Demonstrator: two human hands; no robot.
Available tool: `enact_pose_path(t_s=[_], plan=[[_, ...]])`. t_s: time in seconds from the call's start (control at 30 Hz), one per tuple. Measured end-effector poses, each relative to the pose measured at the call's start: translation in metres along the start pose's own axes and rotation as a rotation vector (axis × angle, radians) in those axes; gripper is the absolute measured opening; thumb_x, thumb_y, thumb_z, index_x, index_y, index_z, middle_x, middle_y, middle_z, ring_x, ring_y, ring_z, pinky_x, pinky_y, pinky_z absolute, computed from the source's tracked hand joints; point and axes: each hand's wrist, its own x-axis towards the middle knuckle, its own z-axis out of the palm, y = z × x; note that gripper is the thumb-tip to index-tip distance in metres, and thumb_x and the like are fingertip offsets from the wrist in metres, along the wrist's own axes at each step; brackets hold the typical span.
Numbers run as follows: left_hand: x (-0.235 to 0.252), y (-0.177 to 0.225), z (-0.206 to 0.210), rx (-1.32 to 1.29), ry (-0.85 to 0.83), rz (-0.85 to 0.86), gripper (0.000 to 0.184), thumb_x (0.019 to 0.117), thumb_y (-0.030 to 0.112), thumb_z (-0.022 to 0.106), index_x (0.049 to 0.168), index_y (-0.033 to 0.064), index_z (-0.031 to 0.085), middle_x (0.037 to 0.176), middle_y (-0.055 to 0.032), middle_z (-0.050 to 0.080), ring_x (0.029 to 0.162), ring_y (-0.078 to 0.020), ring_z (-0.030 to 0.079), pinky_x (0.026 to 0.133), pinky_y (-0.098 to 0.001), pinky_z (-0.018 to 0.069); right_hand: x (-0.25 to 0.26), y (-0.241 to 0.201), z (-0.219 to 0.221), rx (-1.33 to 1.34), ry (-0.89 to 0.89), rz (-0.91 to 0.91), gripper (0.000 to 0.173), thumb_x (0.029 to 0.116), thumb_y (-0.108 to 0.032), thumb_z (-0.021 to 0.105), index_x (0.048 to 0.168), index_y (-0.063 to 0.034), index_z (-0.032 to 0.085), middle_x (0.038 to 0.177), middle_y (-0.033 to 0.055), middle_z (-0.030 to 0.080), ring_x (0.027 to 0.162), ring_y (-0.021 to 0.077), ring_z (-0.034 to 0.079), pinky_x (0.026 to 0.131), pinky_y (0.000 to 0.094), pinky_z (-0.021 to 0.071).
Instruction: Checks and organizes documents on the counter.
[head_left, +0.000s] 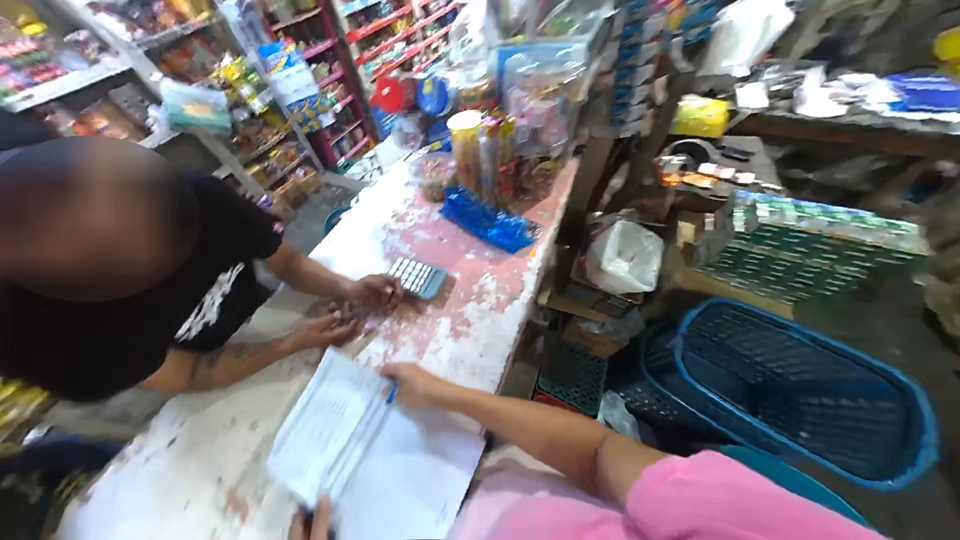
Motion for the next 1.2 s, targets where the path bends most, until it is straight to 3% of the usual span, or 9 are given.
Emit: enact_pose_path(t_s=[0.1,0.27,0.43,0.77,0.9,0.97,1.03,1.1,1.2], plan=[[-0.004,0.008,0.002,-0.052,0.108,-0.04,0.041,0.1042,0.022,0.057,0.128,-0.0116,0.059,0.122,-0.0284,0.064,0.11,-0.0305,0.063,0.1,-0.0488,0.049,-0.008,0.001,-0.022,0.073,0.083,0.04,0.032,0.0977,-0.005,0.063,0.125,0.0114,0.062,0.117,0.0277,0.067,0.11,0.0325,0.065,0.101,0.0443,0.0494],[-0.007,0.019,-0.011,-0.122,0.101,-0.223,0.035,0.1067,0.026,0.054,0.117,-0.0052,0.065,0.093,-0.0124,0.066,0.076,-0.012,0.06,0.071,-0.032,0.0528,-0.025,0.033,-0.058,0.135,0.315,0.001,0.03,0.0971,-0.011,0.064,0.122,0.0063,0.065,0.107,0.0168,0.071,0.097,0.0168,0.068,0.09,0.0358,0.0569],[-0.001,0.007,-0.016,-0.37,0.078,-0.352,0.033,0.1088,0.027,0.047,0.106,0.0006,0.067,0.083,-0.0039,0.068,0.067,-0.0079,0.061,0.059,-0.0244,0.0497,-0.04,0.053,-0.089,0.264,0.445,0.008,0.023,0.0959,-0.002,0.061,0.117,0.0071,0.061,0.099,0.0082,0.067,0.087,0.0063,0.067,0.082,0.0256,0.058],[0.005,0.013,-0.013,-0.457,0.045,-0.502,0.031,0.1086,0.029,0.048,0.096,0.0058,0.064,0.069,0.0008,0.059,0.049,-0.004,0.047,0.044,-0.0177,0.038,-0.052,0.06,-0.116,0.184,0.447,0.078,0.023,0.0977,-0.004,0.061,0.118,0.0062,0.06,0.097,0.0053,0.065,0.083,0.0018,0.064,0.078,0.0207,0.0554],[0.002,0.016,-0.003,-0.278,0.112,-0.364,0.028,0.1066,0.026,0.053,0.108,0.0002,0.064,0.081,-0.0056,0.061,0.063,-0.009,0.054,0.057,-0.0239,0.0455,-0.054,0.057,-0.131,0.083,0.382,0.03,0.023,0.0974,-0.005,0.062,0.118,0.0057,0.062,0.097,0.0058,0.066,0.083,-0.0004,0.063,0.079,0.0191,0.0541],[0.007,0.015,-0.001,-0.094,0.184,-0.22,0.037,0.1031,0.024,0.061,0.126,-0.0047,0.06,0.113,-0.0202,0.065,0.096,-0.0238,0.064,0.085,-0.0393,0.0538,-0.054,0.06,-0.14,0.013,0.355,0.017,0.024,0.0973,-0.006,0.062,0.118,0.0062,0.063,0.099,0.0086,0.067,0.084,0.0018,0.062,0.08,0.0211,0.0537],[0.019,0.021,-0.001,0.148,0.249,-0.045,0.057,0.0993,0.025,0.065,0.142,-0.009,0.048,0.141,-0.0342,0.048,0.126,-0.044,0.055,0.105,-0.0561,0.0472,-0.053,0.062,-0.144,-0.031,0.351,0.02,0.023,0.098,-0.005,0.062,0.118,0.0063,0.063,0.099,0.0107,0.067,0.085,0.0041,0.062,0.08,0.0233,0.0536],[0.035,0.041,0.001,0.335,0.253,0.131,0.054,0.0999,0.025,0.064,0.14,-0.009,0.051,0.146,-0.0344,0.045,0.136,-0.0489,0.045,0.111,-0.0618,0.0389,-0.052,0.066,-0.145,-0.066,0.344,0.033,0.023,0.0987,-0.006,0.062,0.118,0.007,0.062,0.101,0.0132,0.067,0.086,0.0069,0.063,0.081,0.026,0.0541],[0.065,0.079,0.015,0.487,0.09,0.325,0.037,0.1041,0.02,0.056,0.13,-0.0056,0.063,0.139,-0.0274,0.056,0.136,-0.0435,0.047,0.114,-0.0565,0.0383,-0.05,0.075,-0.142,-0.094,0.347,0.05,0.025,0.0986,-0.008,0.062,0.118,0.0083,0.063,0.103,0.0176,0.067,0.089,0.0137,0.065,0.084,0.0336,0.0547]])
